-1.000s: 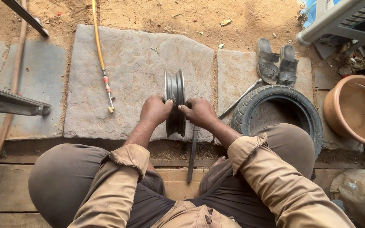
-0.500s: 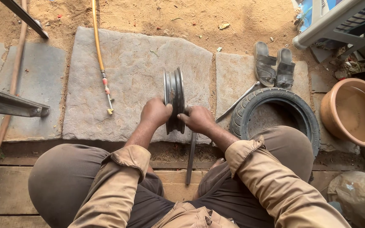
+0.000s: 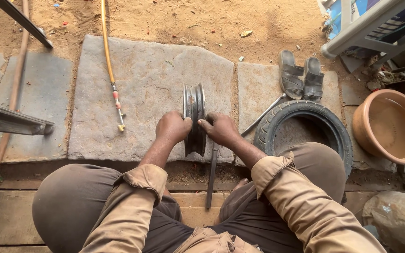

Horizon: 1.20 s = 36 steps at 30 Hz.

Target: Straightening and repairing a motorcycle wheel rim using a hammer and tire iron.

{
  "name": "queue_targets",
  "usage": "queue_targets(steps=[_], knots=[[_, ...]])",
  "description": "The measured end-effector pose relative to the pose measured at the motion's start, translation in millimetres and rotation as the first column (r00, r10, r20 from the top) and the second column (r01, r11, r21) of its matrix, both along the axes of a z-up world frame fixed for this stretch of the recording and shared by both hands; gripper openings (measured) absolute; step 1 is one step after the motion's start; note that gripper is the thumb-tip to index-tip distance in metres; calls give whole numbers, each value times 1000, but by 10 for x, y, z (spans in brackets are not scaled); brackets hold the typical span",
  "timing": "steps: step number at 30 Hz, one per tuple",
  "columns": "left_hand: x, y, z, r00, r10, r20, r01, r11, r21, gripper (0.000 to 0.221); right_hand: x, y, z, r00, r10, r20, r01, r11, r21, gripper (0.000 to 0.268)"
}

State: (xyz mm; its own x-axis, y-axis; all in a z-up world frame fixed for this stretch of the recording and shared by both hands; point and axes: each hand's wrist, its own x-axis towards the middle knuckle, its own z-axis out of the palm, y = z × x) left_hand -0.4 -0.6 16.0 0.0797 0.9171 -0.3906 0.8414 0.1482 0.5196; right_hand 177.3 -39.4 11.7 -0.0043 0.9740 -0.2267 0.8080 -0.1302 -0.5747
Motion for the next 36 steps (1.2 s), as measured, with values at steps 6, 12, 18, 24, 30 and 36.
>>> queue_targets(steps=[6, 12, 18, 24, 30, 36], knots=[[35, -30, -75, 997, 66, 44, -64, 997, -41, 34, -50, -18, -108, 996, 86, 27, -74, 950, -302, 39], [28, 18, -307, 1000, 17, 10, -19, 986, 168, 33, -1, -58, -53, 993, 80, 87, -63, 980, -187, 38], [21, -54, -60, 992, -96, -86, 80, 982, -169, 27, -12, -5, -104, 996, 58, 67, -30, 933, -358, 39], [7, -59, -60, 997, -17, -69, 15, 1000, -20, 34, -53, -45, 17, 986, 107, 128, -72, 964, -255, 36], [5, -23, -106, 999, 36, 18, -36, 998, 42, 33, -6, -34, -60, 999, 27, 21, -25, 995, -92, 36], [7, -32, -110, 997, 61, 40, -66, 986, 150, 34, -52, -29, 116, 993, 73, 95, -48, 969, -243, 37]])
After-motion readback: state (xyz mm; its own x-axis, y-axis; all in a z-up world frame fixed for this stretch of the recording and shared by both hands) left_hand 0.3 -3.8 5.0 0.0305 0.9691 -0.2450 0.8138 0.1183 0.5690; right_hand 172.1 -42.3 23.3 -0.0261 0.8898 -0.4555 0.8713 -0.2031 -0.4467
